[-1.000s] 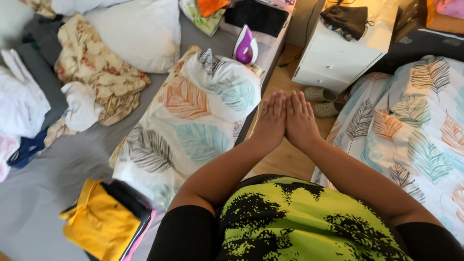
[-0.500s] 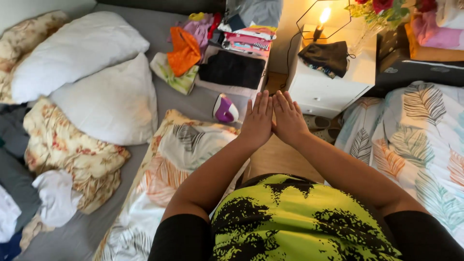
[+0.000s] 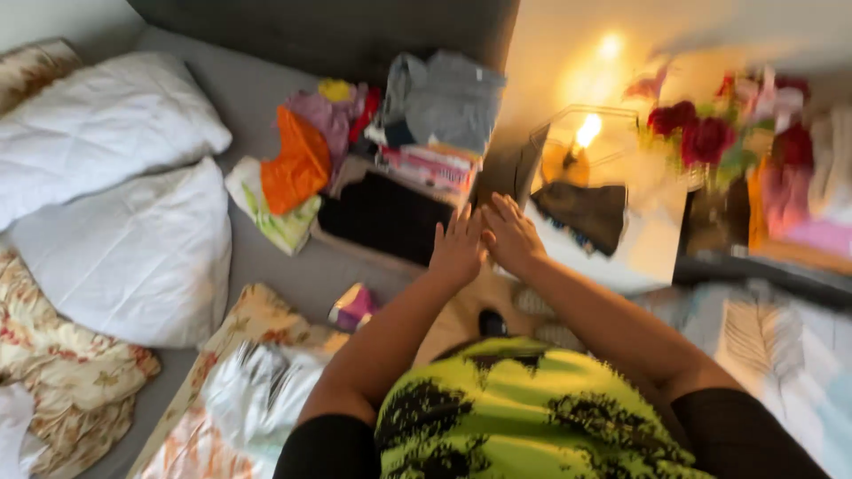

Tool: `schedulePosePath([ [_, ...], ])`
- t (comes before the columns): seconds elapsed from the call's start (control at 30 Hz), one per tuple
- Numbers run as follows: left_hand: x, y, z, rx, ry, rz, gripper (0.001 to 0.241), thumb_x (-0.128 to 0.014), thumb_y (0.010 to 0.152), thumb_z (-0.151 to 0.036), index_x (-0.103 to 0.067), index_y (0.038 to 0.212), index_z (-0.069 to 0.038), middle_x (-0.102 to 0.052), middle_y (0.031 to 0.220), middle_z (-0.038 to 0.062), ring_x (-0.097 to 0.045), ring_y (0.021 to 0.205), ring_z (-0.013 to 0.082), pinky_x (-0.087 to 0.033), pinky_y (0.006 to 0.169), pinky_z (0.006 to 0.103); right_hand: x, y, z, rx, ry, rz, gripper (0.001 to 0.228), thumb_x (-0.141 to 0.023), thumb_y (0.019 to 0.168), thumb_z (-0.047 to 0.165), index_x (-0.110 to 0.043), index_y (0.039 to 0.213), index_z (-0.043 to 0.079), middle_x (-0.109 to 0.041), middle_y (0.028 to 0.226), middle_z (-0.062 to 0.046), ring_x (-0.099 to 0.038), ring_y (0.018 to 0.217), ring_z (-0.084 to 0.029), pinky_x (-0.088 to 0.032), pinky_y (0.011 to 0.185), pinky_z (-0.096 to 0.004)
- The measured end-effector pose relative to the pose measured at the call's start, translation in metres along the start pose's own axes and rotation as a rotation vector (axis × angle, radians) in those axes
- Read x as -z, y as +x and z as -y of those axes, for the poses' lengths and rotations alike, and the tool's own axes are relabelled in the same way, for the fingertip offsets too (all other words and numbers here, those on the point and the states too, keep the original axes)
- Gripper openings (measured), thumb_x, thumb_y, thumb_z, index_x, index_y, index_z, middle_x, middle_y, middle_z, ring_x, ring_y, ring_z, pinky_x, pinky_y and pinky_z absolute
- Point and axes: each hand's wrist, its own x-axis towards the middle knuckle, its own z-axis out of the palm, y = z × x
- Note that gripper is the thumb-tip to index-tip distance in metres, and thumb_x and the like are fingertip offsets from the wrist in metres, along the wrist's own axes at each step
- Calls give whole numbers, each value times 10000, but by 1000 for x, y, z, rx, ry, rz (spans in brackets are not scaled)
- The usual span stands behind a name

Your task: The person irons a yellow polo shirt and a grey jacket on a bed using a purple iron. They fold the yellow shirt and place it on a stack of clothes, then iron and fold the grey jacket.

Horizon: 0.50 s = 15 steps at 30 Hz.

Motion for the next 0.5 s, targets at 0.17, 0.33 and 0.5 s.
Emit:
schedulePosePath([
  [0.17,22,50,-8,160,-33,-37,851,-634,937,-400,-216,1634,-145,-215,1681,151,-308,1516,404,-299,1178,657,-5,89,-49,106,-63,-109,443,-614,931,397,-662,1351,265,-356,1629,-112,-360,1495,-382,-507,1025,-502],
  [0.33,12,74,7,266,-82,-26,887,-677,901,-433,-231,1637,-219,-243,1660,71,-372,1490,332,-350,1167,627,-38,154,-72,97,3,83,447,-555,1011,377,-588,1442,265,-207,1712,-62,-141,1594,-325,-350,1171,-545],
  [0.5,-19,90,44,301,-404,-443,599,-727,890,-312,-532,1443,-184,-507,1440,97,-580,1324,304,-569,997,483,-26,191,-87,117,289,-63,307,-470,1021,354,-688,1206,242,-643,1277,17,-618,1220,-266,-549,937,-481],
])
